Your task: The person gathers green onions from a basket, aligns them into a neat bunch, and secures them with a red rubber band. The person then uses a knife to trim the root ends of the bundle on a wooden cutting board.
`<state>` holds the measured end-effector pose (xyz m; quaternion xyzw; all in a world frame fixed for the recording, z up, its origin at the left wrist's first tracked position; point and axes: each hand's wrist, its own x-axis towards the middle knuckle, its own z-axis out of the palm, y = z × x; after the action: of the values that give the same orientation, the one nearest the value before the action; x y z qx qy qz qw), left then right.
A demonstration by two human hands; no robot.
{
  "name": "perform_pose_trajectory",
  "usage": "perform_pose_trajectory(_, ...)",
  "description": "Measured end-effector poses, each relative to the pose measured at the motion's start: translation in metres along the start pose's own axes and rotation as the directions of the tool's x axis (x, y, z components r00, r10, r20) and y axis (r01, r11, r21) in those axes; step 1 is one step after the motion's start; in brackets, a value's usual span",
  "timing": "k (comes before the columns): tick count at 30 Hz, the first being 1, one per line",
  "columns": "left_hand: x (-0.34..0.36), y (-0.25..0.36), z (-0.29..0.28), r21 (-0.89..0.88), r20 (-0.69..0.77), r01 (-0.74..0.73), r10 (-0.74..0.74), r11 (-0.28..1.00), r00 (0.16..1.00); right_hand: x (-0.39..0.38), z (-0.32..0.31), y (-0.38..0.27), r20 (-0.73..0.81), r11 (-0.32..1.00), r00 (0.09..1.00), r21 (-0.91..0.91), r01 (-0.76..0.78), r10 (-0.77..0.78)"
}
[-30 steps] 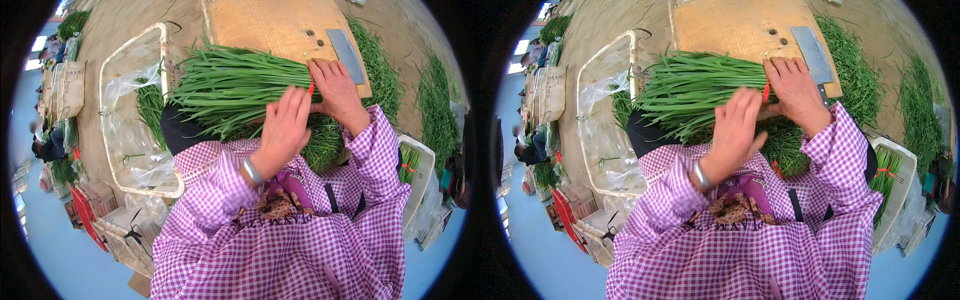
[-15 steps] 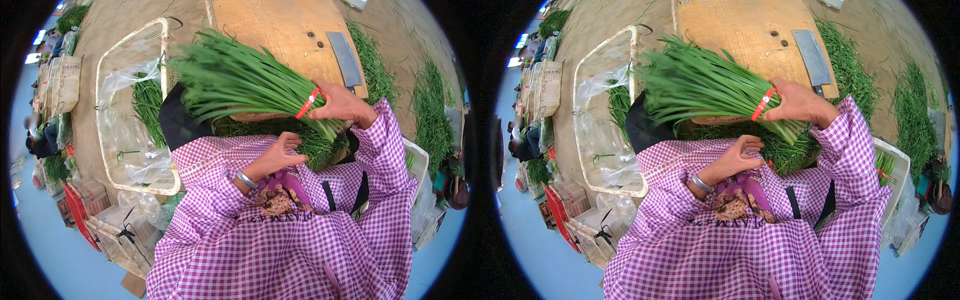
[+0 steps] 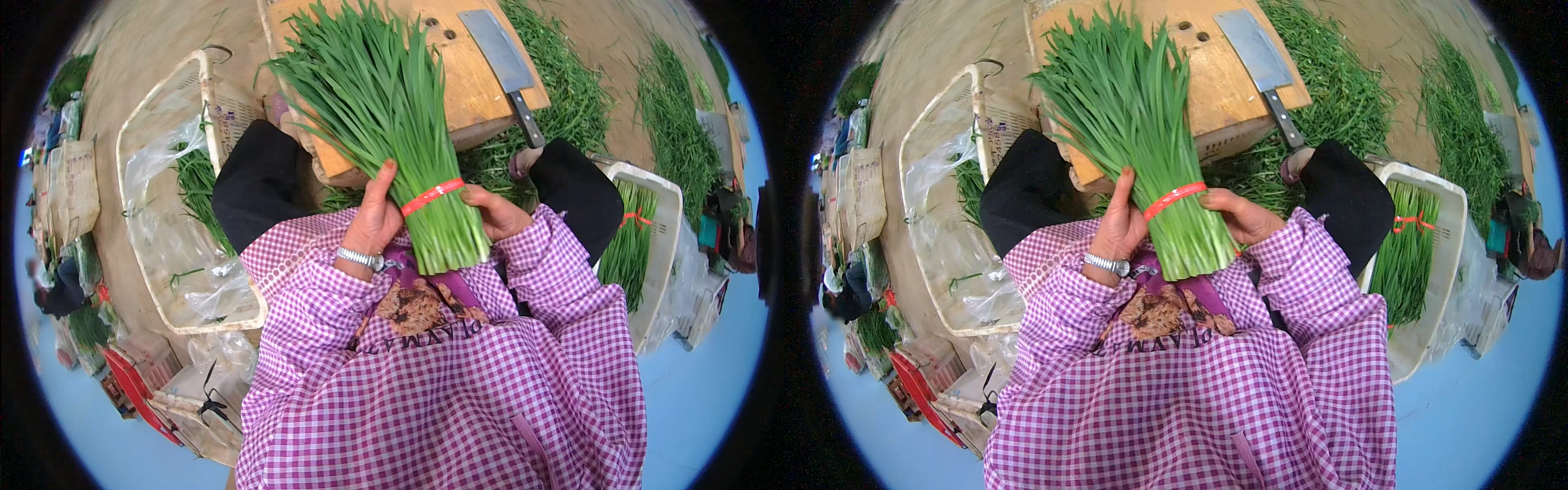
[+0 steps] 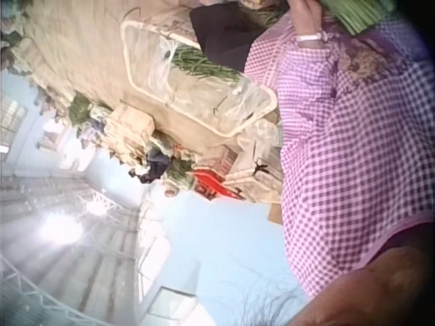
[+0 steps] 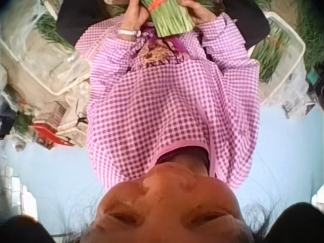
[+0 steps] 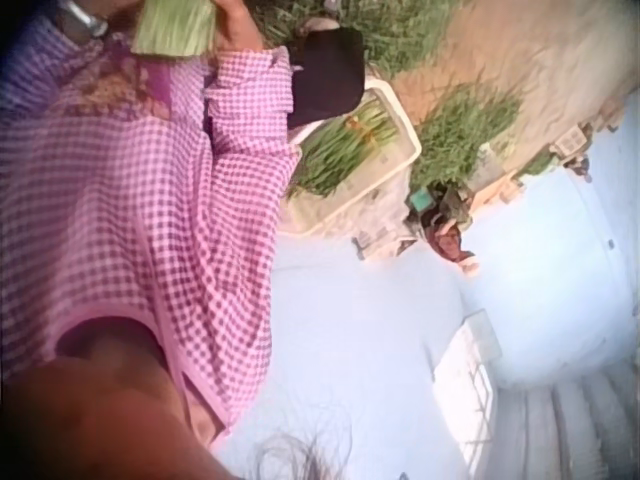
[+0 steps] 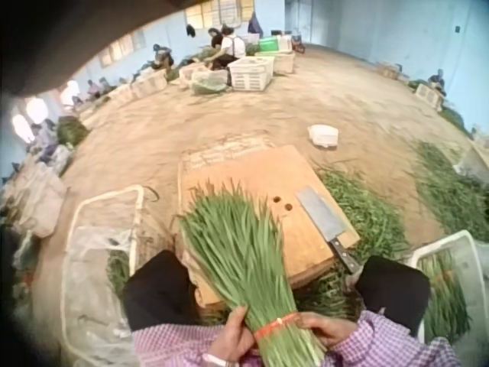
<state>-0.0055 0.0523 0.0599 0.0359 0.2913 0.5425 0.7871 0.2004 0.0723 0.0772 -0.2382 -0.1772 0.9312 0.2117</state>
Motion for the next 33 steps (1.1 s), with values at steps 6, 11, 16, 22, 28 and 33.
perform_pose_trajectory(6,0.002,0.001,0.007,0.068,-0.072,-0.053,0.058,0.996,0.996,-0.008,0.008,-0.004,-0.080,0.985,0.990,-0.140,0.102,-0.114)
perform_pose_trajectory(11,0.001,0.003,0.018,0.098,-0.082,-0.060,0.069,0.993,0.994,-0.003,0.026,-0.012,-0.164,0.950,0.974,-0.293,0.106,-0.159)
perform_pose_trajectory(16,-0.008,0.006,0.034,0.199,-0.136,-0.103,0.131,0.975,0.982,0.004,0.041,-0.010,-0.215,0.849,0.950,-0.522,0.083,-0.226)
perform_pose_trajectory(22,-0.021,0.017,0.042,0.305,-0.081,-0.208,0.243,0.929,0.967,0.005,0.052,-0.018,-0.112,0.830,0.968,-0.542,0.128,-0.223)
perform_pose_trajectory(28,-0.018,0.025,0.018,0.196,-0.090,-0.124,0.144,0.973,0.986,0.028,0.026,-0.002,-0.138,0.955,0.981,-0.282,0.092,-0.135)
perform_pose_trajectory(33,-0.014,0.025,0.007,0.091,-0.117,-0.032,0.042,0.995,0.992,0.027,0.028,0.004,-0.147,0.958,0.979,-0.270,0.095,-0.138)
